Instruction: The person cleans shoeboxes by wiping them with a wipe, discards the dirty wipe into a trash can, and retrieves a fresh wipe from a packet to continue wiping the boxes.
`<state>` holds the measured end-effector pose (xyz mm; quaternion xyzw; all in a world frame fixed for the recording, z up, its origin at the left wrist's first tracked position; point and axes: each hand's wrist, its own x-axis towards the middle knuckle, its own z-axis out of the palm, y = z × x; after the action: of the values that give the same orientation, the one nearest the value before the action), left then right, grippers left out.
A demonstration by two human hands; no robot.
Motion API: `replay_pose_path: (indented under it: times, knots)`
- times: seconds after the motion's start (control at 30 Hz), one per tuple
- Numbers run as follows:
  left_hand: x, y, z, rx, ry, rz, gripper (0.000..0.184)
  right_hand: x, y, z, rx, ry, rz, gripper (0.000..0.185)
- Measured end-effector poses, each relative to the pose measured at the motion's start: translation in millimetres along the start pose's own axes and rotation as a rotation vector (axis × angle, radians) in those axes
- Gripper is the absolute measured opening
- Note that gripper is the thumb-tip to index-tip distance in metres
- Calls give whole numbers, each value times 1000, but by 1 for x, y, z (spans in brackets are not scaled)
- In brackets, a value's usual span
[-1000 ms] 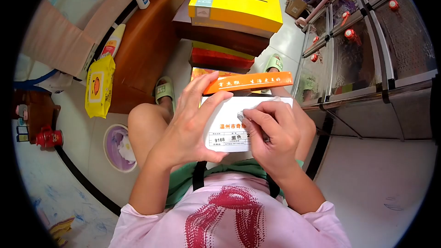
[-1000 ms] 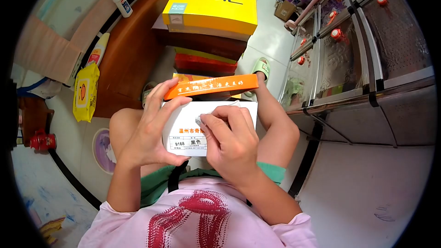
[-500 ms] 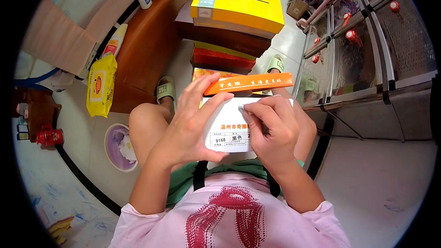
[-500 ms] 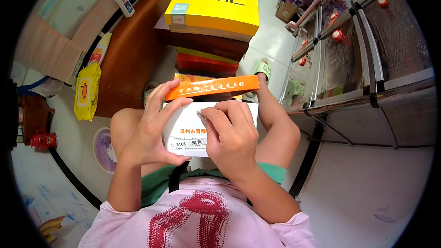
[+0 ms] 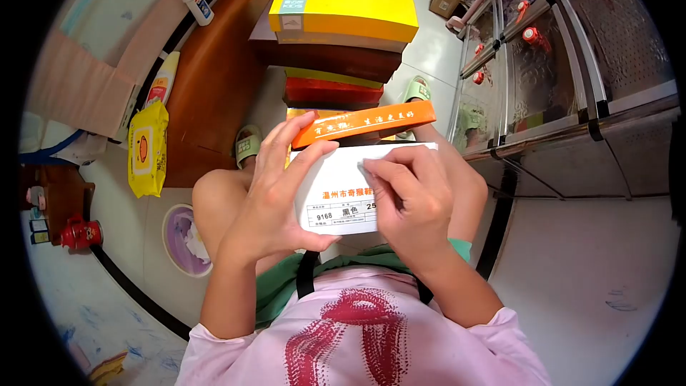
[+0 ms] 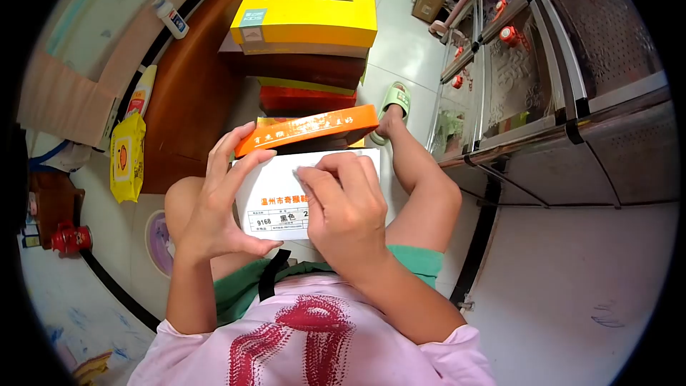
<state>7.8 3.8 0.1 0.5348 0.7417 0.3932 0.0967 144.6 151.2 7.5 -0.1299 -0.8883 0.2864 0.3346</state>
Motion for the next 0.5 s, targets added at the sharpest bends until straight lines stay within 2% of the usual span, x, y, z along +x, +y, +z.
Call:
replay_pose_path:
  times: [0.1, 0.2, 0.4, 0.5]
  knots:
    - [2, 2, 1, 8, -11, 7, 98, -3, -4, 4, -54, 39, 34, 24]
    - [1, 3, 1, 6, -13, -8, 98, -7, -16, 24, 77, -47, -153, 31]
    - [1, 1, 2, 25, -9, 5, 96, -1, -24, 28, 135, -5, -72, 27]
    - [1, 2, 1, -2, -3, 0, 95, -1, -1, 12, 52, 18, -52, 24]
